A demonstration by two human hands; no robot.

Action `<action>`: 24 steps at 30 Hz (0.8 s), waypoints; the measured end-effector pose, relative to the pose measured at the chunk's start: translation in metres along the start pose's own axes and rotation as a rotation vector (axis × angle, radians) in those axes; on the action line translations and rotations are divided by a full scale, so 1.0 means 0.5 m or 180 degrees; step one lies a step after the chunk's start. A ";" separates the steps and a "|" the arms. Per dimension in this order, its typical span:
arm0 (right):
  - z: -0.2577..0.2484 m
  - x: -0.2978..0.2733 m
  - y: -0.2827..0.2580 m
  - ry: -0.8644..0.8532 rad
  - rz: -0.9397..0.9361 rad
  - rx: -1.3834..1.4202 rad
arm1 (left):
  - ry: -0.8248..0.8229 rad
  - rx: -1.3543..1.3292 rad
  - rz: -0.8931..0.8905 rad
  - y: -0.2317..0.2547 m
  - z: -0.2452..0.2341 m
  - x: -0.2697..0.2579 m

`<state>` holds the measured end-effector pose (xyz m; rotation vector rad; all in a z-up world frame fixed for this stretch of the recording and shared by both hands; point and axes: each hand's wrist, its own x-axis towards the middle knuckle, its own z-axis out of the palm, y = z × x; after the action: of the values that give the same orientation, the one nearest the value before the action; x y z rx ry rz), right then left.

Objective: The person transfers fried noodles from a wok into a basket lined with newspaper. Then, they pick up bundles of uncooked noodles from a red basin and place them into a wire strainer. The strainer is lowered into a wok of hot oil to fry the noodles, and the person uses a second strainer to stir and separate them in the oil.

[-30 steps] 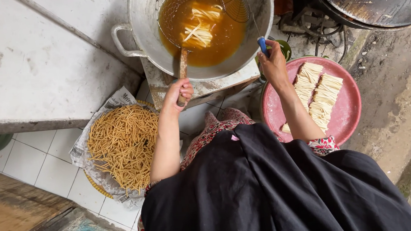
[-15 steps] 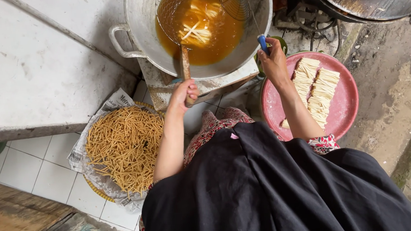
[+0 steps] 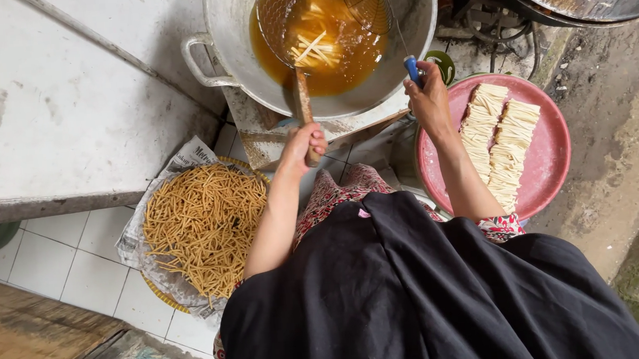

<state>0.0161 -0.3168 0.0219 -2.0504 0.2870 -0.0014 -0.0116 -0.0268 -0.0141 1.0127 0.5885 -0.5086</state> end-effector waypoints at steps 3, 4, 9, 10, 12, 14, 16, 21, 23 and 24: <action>0.004 0.000 0.010 -0.0030 -0.0035 0.0013 | -0.0086 -0.0090 -0.0008 -0.002 -0.006 0.005; 0.003 0.001 0.013 0.0005 -0.0048 0.0024 | -0.0038 -0.0067 0.0020 0.032 0.001 -0.031; -0.013 0.018 0.019 0.0013 -0.0041 -0.0024 | 0.0129 0.0002 0.0117 0.052 -0.020 -0.018; -0.014 0.022 0.019 0.0052 -0.0070 -0.0059 | 0.0169 0.0019 0.0122 0.038 -0.015 -0.009; -0.018 0.031 0.013 0.0102 -0.0105 -0.0088 | 0.0201 0.0044 0.0137 0.012 0.001 0.007; -0.025 0.035 0.004 -0.0054 -0.0068 -0.0261 | 0.0164 0.0061 0.0137 -0.021 0.020 0.018; -0.028 0.043 0.006 -0.0094 -0.0057 -0.0268 | 0.0183 0.0039 0.0117 -0.021 0.021 0.009; -0.039 0.063 0.024 -0.0092 -0.0093 -0.0245 | 0.0228 0.0024 0.0095 0.060 0.014 -0.067; -0.047 0.064 0.027 -0.0040 -0.0119 -0.0267 | 0.0281 0.0062 0.0189 0.044 0.001 -0.042; -0.050 0.062 0.027 -0.0056 -0.0114 -0.0274 | 0.0293 0.0051 0.0181 0.025 0.014 -0.032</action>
<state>0.0407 -0.3509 0.0185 -2.1398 0.2430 0.0070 -0.0139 -0.0254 0.0072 1.0694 0.6364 -0.4189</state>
